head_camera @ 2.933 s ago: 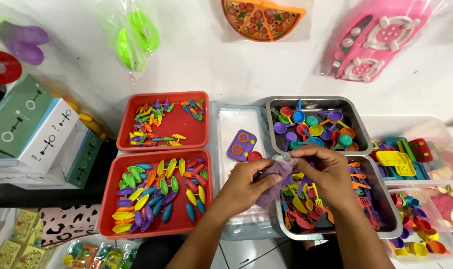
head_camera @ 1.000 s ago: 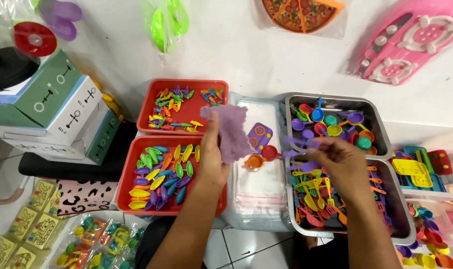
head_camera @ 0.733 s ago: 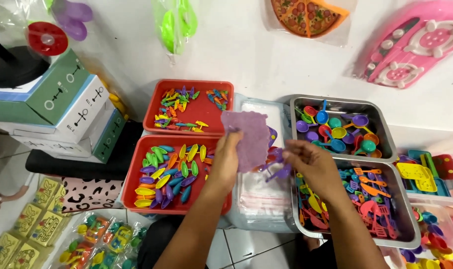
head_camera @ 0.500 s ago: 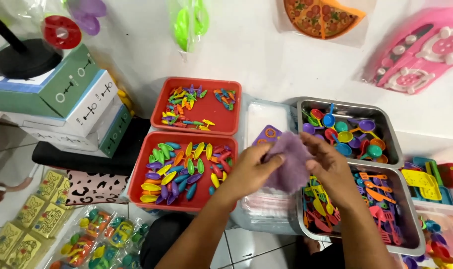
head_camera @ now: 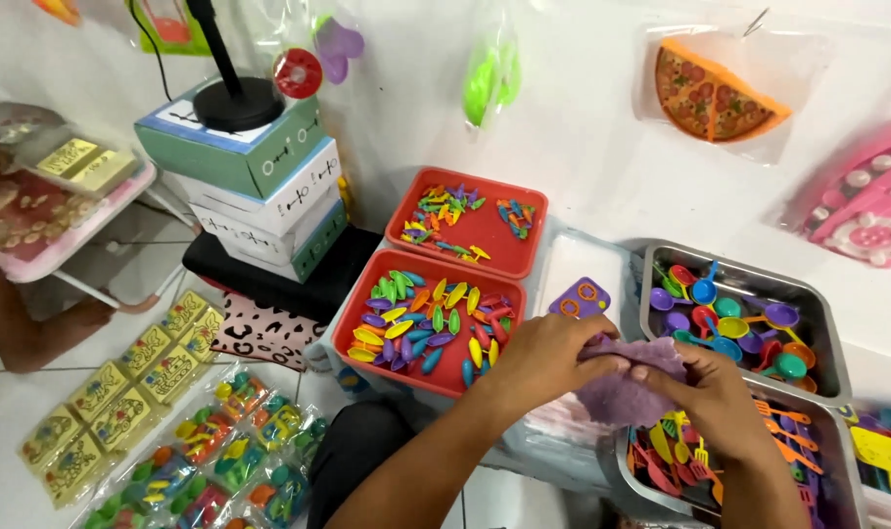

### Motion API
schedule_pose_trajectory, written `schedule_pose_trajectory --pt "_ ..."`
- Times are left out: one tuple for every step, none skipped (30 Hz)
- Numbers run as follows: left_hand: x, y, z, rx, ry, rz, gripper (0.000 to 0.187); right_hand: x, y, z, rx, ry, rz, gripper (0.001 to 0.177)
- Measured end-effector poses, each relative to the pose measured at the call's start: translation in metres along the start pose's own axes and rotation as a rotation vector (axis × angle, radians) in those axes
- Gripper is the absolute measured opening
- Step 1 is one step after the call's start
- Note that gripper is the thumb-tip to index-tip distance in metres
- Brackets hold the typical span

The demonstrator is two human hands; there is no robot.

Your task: Sorting various colorful plastic toys into trays and packing them into small fabric pouches.

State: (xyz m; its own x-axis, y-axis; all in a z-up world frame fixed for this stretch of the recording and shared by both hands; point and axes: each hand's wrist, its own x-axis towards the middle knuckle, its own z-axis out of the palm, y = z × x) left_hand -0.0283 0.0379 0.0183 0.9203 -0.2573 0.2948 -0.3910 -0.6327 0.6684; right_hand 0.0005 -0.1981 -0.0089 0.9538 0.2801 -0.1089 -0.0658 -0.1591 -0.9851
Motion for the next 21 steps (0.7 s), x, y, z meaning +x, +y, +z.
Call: schedule_pose_trajectory --pt "0.0 -0.001 -0.002 -0.015 0.012 0.006 0.037 -0.001 0.003 -0.004 -0.018 0.052 -0.032 0.033" --pt "0.0 -0.003 -0.003 -0.029 0.023 0.012 0.049 -0.002 0.006 -0.008 -0.035 0.105 -0.063 0.026" --pt "0.0 -0.002 -0.009 -0.022 0.024 0.018 0.049 -0.004 0.005 -0.01 -0.031 0.107 -0.071 0.026" --pt "0.0 -0.003 -0.014 -0.082 0.052 -0.012 0.05 -0.004 0.005 -0.013 -0.06 0.176 -0.041 0.026" --pt "-0.002 -0.005 -0.017 -0.147 0.074 -0.049 0.052 -0.005 0.007 -0.015 -0.09 0.244 0.0 0.027" --pt "-0.004 -0.004 -0.03 -0.144 0.069 -0.05 0.052 -0.011 0.005 -0.016 -0.085 0.245 0.003 0.027" --pt "-0.006 -0.004 -0.039 -0.09 0.077 -0.098 0.04 -0.017 0.006 -0.018 -0.069 0.276 -0.035 0.026" --pt "-0.005 -0.006 -0.049 -0.034 0.085 -0.144 0.029 -0.021 0.007 -0.02 -0.054 0.307 -0.073 0.024" --pt "-0.005 -0.012 -0.061 -0.031 0.072 -0.151 0.029 -0.036 0.006 -0.023 -0.045 0.308 -0.06 0.024" --pt "-0.003 -0.018 -0.073 -0.01 0.045 -0.23 0.028 -0.048 0.005 -0.025 -0.146 0.378 -0.004 0.024" --pt "0.002 -0.027 -0.088 0.021 0.027 -0.31 0.026 -0.052 0.003 -0.027 -0.242 0.438 0.044 0.024" --pt "0.012 -0.042 -0.098 0.033 0.022 -0.32 0.026 -0.05 0.035 -0.05 -0.229 0.429 0.049 0.024" --pt "0.023 -0.057 -0.11 0.09 0.024 -0.35 0.024 -0.047 0.065 -0.072 -0.358 0.435 0.001 0.027" --pt "0.033 -0.071 -0.123 0.147 0.024 -0.38 0.023 -0.044 0.096 -0.093 -0.484 0.437 -0.049 0.031" --pt "0.046 -0.091 -0.129 0.154 0.021 -0.38 0.023 -0.018 0.13 -0.107 -0.475 0.438 -0.048 0.031" --pt "0.057 -0.109 -0.136 0.262 0.07 -0.382 0.023 0.005 0.163 -0.119 -0.565 0.734 0.004 0.027" --pt "0.068 -0.127 -0.143 0.365 0.132 -0.381 0.025 0.032 0.193 -0.135 -0.655 1.032 0.048 0.022" --pt "0.084 -0.147 -0.147 0.367 0.141 -0.378 0.025 0.066 0.212 -0.14 -0.652 1.033 0.038 0.022" --pt "0.088 -0.167 -0.147 0.361 0.175 -0.352 0.024 0.09 0.234 -0.144 -0.784 1.47 0.121 0.015" --pt "0.089 -0.186 -0.147 0.356 0.21 -0.326 0.023 0.111 0.256 -0.147 -0.902 1.91 0.205 0.01" --pt "0.088 -0.193 -0.142 0.351 0.214 -0.335 0.023 0.126 0.279 -0.162 -0.91 1.903 0.197 0.01"
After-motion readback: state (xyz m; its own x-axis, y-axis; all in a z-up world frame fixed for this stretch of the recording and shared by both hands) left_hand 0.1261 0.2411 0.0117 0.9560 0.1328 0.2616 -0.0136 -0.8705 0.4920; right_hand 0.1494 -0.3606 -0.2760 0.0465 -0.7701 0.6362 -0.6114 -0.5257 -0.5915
